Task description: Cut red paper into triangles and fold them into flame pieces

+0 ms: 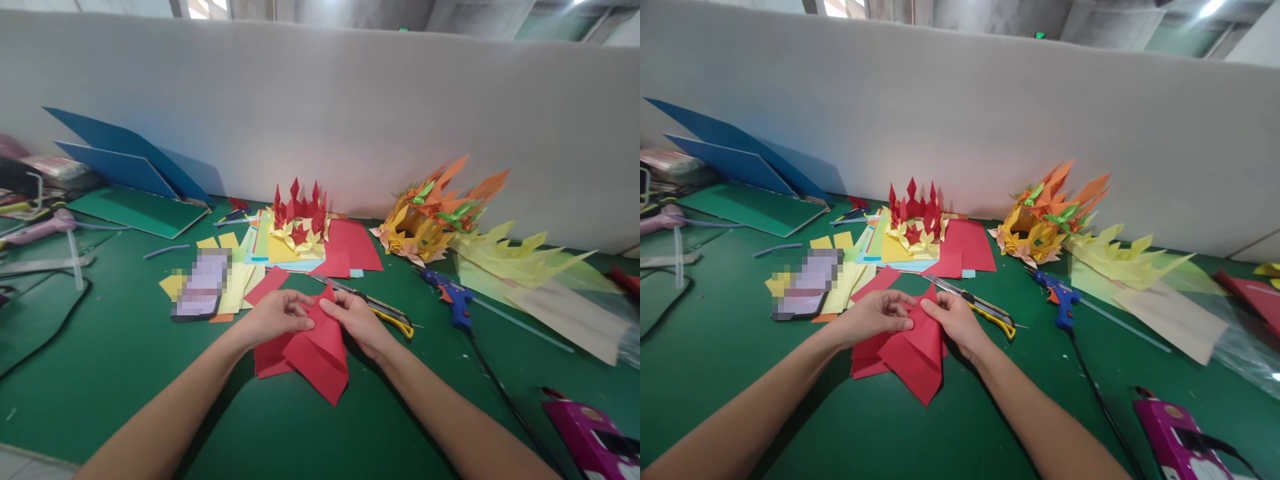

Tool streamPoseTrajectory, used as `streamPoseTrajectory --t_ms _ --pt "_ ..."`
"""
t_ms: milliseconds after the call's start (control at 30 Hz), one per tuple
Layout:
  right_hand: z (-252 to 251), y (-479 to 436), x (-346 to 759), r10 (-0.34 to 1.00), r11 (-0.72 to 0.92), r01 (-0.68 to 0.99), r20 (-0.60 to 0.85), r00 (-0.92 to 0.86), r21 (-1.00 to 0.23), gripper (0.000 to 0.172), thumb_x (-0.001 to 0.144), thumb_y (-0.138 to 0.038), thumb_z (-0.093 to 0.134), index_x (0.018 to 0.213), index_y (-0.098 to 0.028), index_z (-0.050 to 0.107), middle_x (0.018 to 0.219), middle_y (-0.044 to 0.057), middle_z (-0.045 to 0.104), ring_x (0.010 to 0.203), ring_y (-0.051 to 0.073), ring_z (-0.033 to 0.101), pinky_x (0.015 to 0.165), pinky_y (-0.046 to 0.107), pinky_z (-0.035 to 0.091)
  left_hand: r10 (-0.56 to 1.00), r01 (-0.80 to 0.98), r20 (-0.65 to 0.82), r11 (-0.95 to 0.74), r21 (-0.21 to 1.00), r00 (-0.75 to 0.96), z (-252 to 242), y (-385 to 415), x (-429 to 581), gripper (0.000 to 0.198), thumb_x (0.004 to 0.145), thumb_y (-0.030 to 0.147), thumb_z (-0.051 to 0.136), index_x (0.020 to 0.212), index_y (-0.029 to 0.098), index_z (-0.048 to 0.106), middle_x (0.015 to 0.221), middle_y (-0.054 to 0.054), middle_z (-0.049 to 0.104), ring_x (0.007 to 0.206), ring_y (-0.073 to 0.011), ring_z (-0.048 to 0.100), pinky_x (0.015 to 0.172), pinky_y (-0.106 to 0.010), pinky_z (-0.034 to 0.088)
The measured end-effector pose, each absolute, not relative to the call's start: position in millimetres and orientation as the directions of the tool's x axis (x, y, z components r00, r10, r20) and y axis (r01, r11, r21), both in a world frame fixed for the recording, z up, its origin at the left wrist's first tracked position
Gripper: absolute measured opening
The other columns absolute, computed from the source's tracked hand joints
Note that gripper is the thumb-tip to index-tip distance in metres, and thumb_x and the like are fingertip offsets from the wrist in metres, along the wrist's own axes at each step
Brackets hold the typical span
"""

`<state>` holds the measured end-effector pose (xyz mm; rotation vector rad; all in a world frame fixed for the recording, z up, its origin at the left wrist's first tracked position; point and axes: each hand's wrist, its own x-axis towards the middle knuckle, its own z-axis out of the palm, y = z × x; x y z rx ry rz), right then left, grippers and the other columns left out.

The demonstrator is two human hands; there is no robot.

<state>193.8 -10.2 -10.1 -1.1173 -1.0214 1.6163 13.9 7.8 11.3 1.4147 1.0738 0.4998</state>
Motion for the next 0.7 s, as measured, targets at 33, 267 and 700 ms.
streamPoseTrajectory --t_ms 33,267,700 --pt "-10 -10 194 0.957 -0.261 -0.21 -0.223 -0.188 -0.942 0.038 0.053 -0.049 0.079 0.073 -0.018 0.067 0.071 0.0 0.067 0.066 0.016 0.059 0.069 0.03 0.044 0.827 0.3 -0.291 0.157 0.941 0.481 11 8 14 0.037 0.064 0.03 0.073 0.094 0.016 0.058 0.062 0.004 0.061 0.058 -0.0115 0.055 0.061 -0.026 0.039" --pt "-10 -10 192 0.958 -0.266 -0.247 -0.227 -0.172 -0.932 0.037 0.052 -0.047 0.08 0.063 -0.017 0.061 0.063 -0.003 0.062 0.059 0.012 0.053 0.064 0.027 0.04 0.834 0.177 -0.155 0.07 0.982 0.53 13 5 17 0.025 0.063 0.022 0.07 0.076 0.019 0.049 0.064 0.006 0.054 0.06 -0.0096 0.051 0.059 -0.023 0.039" --pt "-7 -9 192 0.967 -0.249 -0.3 -0.22 -0.125 -0.921 0.036 0.051 -0.046 0.079 0.06 -0.018 0.058 0.054 -0.007 0.051 0.052 0.009 0.042 0.056 0.024 0.033 0.755 0.442 -0.209 -0.118 0.889 0.622 22 1 15 0.031 0.072 0.015 0.055 0.101 0.021 0.065 0.083 -0.001 0.061 0.067 -0.0119 0.048 0.062 -0.024 0.04"
